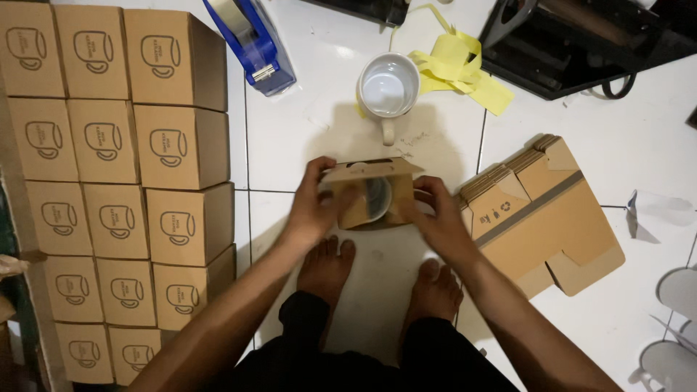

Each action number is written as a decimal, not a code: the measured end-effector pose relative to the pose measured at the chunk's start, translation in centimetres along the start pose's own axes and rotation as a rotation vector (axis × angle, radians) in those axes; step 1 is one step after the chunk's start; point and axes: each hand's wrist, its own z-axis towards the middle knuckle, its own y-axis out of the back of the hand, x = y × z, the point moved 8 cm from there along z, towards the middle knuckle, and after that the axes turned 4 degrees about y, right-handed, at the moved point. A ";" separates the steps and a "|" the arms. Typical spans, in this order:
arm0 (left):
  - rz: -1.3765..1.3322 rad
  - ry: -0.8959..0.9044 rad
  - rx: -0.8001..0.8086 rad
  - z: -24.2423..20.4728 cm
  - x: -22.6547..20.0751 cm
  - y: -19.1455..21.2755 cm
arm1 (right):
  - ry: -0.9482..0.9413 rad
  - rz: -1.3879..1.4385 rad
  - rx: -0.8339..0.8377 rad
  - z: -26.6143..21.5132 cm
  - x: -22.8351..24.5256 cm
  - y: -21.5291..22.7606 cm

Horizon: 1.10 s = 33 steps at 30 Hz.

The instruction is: The person places a white mug into a small cardboard box and folds the flaps to close it. They then pick up a mug with a printed image and compare it to a printed transfer sheet before placing the mug down.

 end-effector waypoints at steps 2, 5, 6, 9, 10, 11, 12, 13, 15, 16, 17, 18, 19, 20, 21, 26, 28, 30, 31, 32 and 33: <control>0.317 -0.133 -0.082 -0.4 -2.2 -1.0 | -0.052 -0.113 0.001 0.4 0.7 -1.2; 0.429 -0.363 -0.198 -2.1 -7.7 -1.0 | -0.035 -0.131 0.028 -0.1 5.2 -2.0; 0.430 -0.363 -0.197 -2.3 -7.1 -0.5 | -0.036 -0.130 0.028 0.2 3.8 -1.6; 0.714 -0.741 0.042 -4.2 -6.6 -2.8 | 0.200 -0.079 0.105 0.5 3.5 -1.2; 0.813 -0.846 0.094 -4.8 -5.8 -3.3 | 0.117 -0.018 0.133 0.3 3.6 -1.3; 0.918 -0.951 0.146 -5.5 -4.9 -3.5 | 0.037 0.048 0.163 0.1 3.7 -1.7; 0.921 -0.949 0.144 -5.5 -6.0 -2.9 | 0.039 0.049 0.166 0.1 4.0 -1.8; 0.999 -0.939 0.198 -5.6 -6.6 -2.8 | 0.049 0.059 0.175 0.1 4.4 -1.8; 1.078 -0.925 0.254 -5.5 -6.9 -2.7 | 0.059 0.072 0.186 -0.2 4.4 -1.3; 1.132 -0.942 0.239 -5.5 -6.6 -2.9 | 0.063 0.086 0.225 -0.5 4.1 -1.0; 1.188 -0.958 0.221 -5.5 -6.4 -3.1 | 0.070 0.100 0.265 -0.7 3.9 -0.7; 1.191 -0.956 0.218 -5.1 -5.9 -3.3 | 0.072 0.101 0.269 -0.7 3.5 -0.2; 1.214 -1.005 0.127 -5.0 -5.8 -3.5 | 0.171 0.017 0.284 -0.9 3.8 0.4; 1.235 -1.052 0.035 -4.9 -5.7 -3.7 | 0.270 -0.067 0.299 -1.3 4.1 0.9; 1.230 -1.052 0.034 -4.6 -5.0 -3.9 | 0.268 -0.072 0.298 -1.3 4.5 0.5; 1.243 -1.179 -0.228 -5.3 -4.7 -4.5 | 0.914 -0.874 0.055 -1.9 4.4 -2.0; 1.238 -1.214 -0.236 -5.3 -4.7 -4.6 | 1.004 -0.932 -0.014 -1.8 3.7 -1.7; 1.246 -1.249 -0.248 -5.6 -5.0 -4.5 | 1.103 -0.979 -0.087 -2.4 4.0 -1.6; 1.201 -1.287 -0.265 -5.9 -5.5 -4.6 | 1.105 -0.983 -0.091 -2.7 4.4 -1.4; 1.155 -1.325 -0.282 -6.2 -6.0 -4.6 | 1.108 -0.987 -0.095 -2.9 4.8 -1.1; 1.165 -1.323 -0.293 -6.3 -5.7 -4.8 | 1.121 -0.981 -0.092 -2.8 4.6 -0.9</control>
